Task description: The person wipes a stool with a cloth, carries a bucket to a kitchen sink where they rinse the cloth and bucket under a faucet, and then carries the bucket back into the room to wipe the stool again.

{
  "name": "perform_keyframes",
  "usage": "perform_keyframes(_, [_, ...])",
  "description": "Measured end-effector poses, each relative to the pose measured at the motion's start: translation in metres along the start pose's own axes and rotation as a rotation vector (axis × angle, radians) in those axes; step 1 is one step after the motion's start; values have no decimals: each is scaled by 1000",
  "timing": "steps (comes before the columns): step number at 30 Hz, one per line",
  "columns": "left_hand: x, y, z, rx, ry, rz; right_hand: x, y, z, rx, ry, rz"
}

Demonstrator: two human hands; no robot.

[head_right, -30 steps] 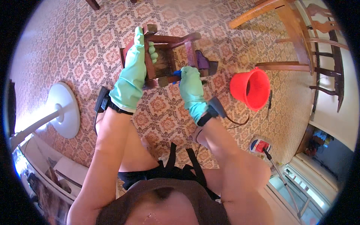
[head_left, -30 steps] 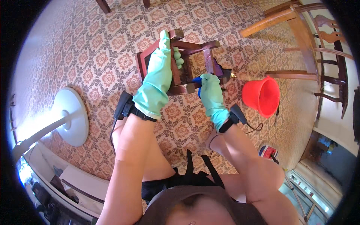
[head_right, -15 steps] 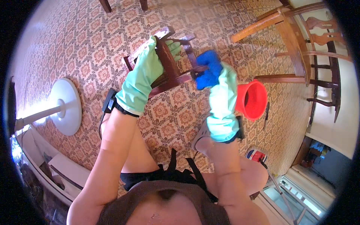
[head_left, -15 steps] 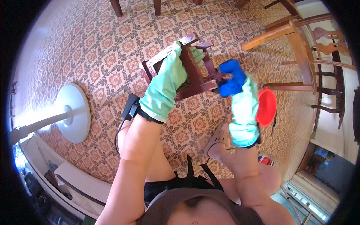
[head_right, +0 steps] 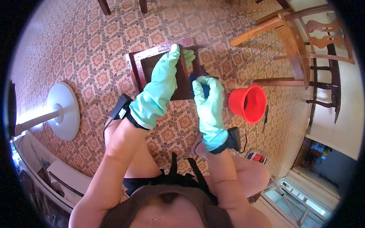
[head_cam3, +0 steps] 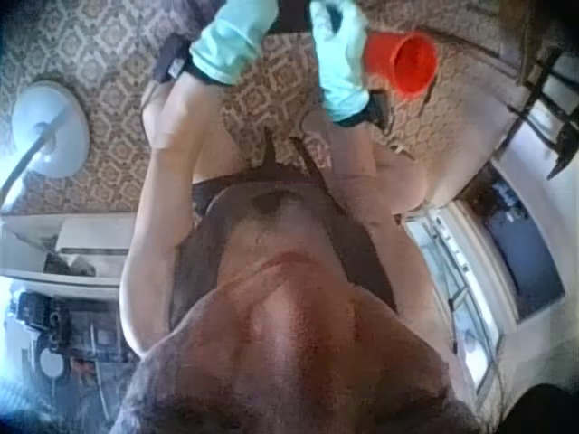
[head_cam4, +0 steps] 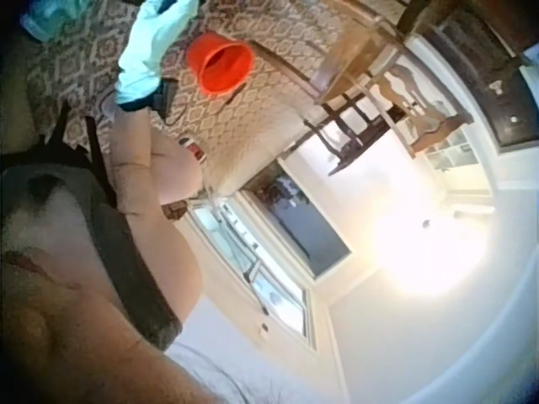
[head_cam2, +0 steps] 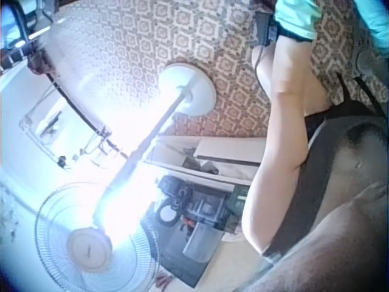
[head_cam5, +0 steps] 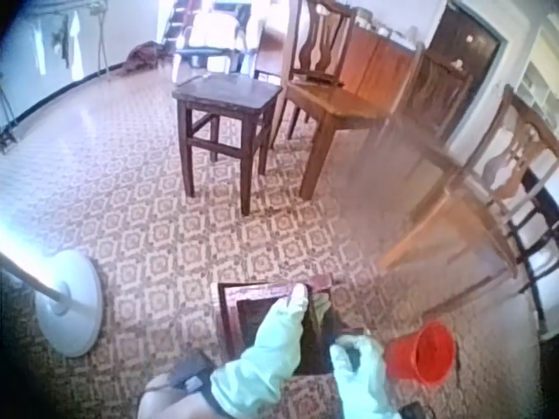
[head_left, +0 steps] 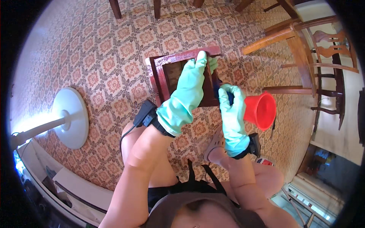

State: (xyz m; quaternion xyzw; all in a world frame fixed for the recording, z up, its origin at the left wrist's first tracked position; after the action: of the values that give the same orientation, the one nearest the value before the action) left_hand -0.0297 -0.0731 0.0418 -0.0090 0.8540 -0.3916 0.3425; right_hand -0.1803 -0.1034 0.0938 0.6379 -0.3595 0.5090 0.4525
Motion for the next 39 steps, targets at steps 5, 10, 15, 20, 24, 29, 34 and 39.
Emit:
perform_keyframes(5, [5,14,12,-40,1,308,-68,-9,22,-134,-29,-289])
perform_keyframes(10, [-27,50,12,96,-335,1223,-113,-43,43,-71,-140,-51])
perform_keyframes(15, [-137,42,-34,-171,-564,596,-98,-16,70,-189,-119,132])
perform_keyframes(20, [-139,117,-16,-451,-586,852,19,-65,30,-54,451,-98])
perform_keyframes(24, [-101,107,1,-378,-353,1225,-22,-130,-37,418,785,-356])
perform_keyframes(29, [-103,124,6,-354,-456,1163,-25,-58,15,326,783,-683])
perform_keyframes(34, [-93,122,12,-345,-535,1082,-6,-45,109,29,597,-269])
perform_keyframes(39, [-89,102,9,-314,-463,981,-5,-130,115,319,768,-506])
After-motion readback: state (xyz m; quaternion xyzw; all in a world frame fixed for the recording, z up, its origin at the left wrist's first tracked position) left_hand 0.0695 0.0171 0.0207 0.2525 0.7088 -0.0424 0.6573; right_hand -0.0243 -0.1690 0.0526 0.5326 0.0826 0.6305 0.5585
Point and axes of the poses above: each hand's wrist, its own z-axis towards the middle knuckle, its own y-axis out of the back of the hand, x = y × z, the point moved 5 cm from there along z, towards the middle knuckle, and after that the axes turned 7 degrees about -x, right-handed, at the moved point
